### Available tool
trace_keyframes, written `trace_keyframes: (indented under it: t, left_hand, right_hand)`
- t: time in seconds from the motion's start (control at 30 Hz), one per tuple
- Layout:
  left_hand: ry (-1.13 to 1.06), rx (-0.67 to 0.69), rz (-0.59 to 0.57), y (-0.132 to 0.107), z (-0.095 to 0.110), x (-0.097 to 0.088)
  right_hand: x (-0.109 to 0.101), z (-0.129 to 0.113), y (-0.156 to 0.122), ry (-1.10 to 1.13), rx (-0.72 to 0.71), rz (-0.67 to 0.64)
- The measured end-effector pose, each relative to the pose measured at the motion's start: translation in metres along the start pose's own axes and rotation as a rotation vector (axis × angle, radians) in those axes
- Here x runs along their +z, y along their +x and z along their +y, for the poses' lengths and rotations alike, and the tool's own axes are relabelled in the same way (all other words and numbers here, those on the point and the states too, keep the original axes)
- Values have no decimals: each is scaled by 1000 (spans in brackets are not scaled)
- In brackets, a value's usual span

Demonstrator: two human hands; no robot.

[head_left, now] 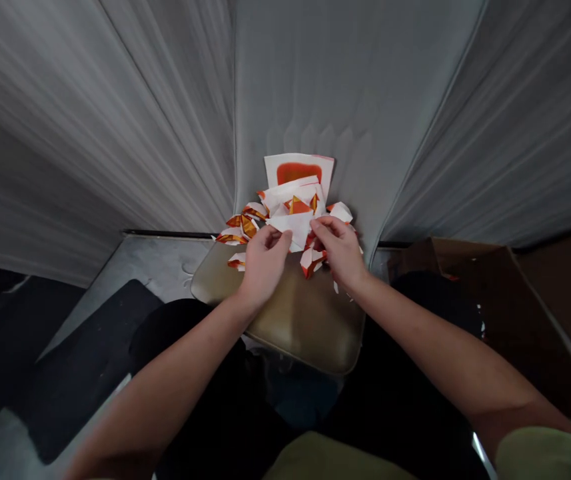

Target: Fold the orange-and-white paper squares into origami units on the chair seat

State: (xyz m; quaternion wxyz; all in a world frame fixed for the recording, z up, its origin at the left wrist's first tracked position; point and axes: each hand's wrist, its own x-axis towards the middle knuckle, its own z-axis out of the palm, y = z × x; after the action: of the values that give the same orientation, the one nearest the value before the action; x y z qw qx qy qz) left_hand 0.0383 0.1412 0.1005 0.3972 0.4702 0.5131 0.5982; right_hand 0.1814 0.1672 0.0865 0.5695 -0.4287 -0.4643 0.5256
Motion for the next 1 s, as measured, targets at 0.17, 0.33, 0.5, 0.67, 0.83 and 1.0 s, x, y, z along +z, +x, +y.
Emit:
trace_keyframes:
  t: [0.17, 0.33, 0.5, 0.67, 0.83, 1.0]
  left_hand:
    - [92, 24, 115, -2, 4, -12]
    - [39, 29, 7, -19, 12, -8]
    - [40, 78, -201, -36, 21, -1]
    - [81, 143, -157, -47, 17, 7]
    - [57, 283, -228, -57, 9, 18]
    - [163, 352, -244, -64, 2, 16]
  right_hand:
    - [18, -4, -10, 8, -73, -17]
    - [18, -9, -31, -63, -78, -34]
    - [-2, -15, -43, 28, -42, -86]
    - [-24, -27, -57, 72, 53, -132]
    - [-39, -36, -72, 71, 77, -175]
    - [-49, -43, -81, 67, 136, -203]
